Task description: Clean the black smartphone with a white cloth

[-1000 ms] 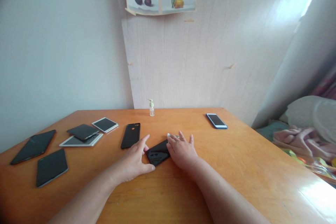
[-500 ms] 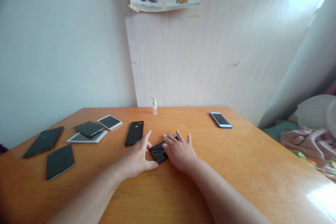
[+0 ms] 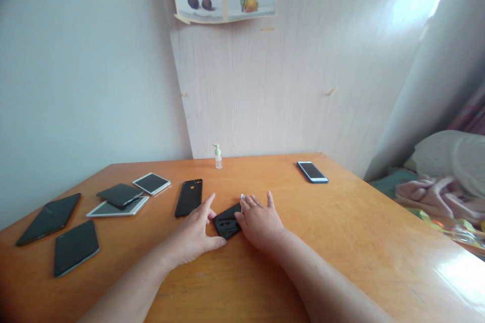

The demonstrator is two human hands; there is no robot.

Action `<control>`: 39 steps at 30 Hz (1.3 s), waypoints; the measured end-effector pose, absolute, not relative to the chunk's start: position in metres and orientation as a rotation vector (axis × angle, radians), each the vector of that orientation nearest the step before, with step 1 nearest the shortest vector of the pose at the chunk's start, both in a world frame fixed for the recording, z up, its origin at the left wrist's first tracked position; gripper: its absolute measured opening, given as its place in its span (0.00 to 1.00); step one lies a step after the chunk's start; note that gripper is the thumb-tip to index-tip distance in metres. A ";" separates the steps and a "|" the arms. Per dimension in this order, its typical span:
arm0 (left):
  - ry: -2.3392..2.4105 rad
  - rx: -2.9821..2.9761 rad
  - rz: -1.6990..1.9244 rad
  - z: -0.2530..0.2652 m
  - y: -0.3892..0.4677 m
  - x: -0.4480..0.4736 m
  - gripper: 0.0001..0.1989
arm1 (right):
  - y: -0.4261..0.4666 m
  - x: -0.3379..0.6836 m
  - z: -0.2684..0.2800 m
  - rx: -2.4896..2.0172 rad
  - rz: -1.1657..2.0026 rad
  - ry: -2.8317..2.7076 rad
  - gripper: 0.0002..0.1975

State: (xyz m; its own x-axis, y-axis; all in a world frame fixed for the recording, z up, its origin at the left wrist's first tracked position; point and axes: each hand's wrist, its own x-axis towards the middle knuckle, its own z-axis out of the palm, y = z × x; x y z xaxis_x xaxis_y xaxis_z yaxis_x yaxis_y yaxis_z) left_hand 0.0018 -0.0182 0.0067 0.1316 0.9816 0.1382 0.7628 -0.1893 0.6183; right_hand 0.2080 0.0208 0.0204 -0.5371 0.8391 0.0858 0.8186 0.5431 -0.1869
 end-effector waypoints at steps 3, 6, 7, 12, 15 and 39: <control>1.661 2.040 0.761 0.003 -0.017 0.000 0.55 | 0.003 0.200 0.024 -1.085 0.233 -2.747 0.26; 1.649 2.043 0.747 0.005 -0.017 0.000 0.53 | 0.001 0.202 0.025 -1.004 0.292 -2.776 0.25; 1.651 2.038 0.738 0.006 -0.017 0.000 0.53 | 0.005 0.205 0.025 -1.083 0.281 -2.749 0.25; 1.670 2.028 0.735 0.008 -0.019 0.002 0.54 | 0.024 0.216 0.018 -1.395 0.194 -2.622 0.26; 1.666 2.041 0.759 0.004 -0.018 0.003 0.54 | 0.014 0.204 0.018 -1.192 0.282 -2.703 0.27; 1.684 2.067 0.721 0.007 -0.020 0.003 0.49 | 0.027 0.221 0.019 -1.516 0.062 -2.659 0.26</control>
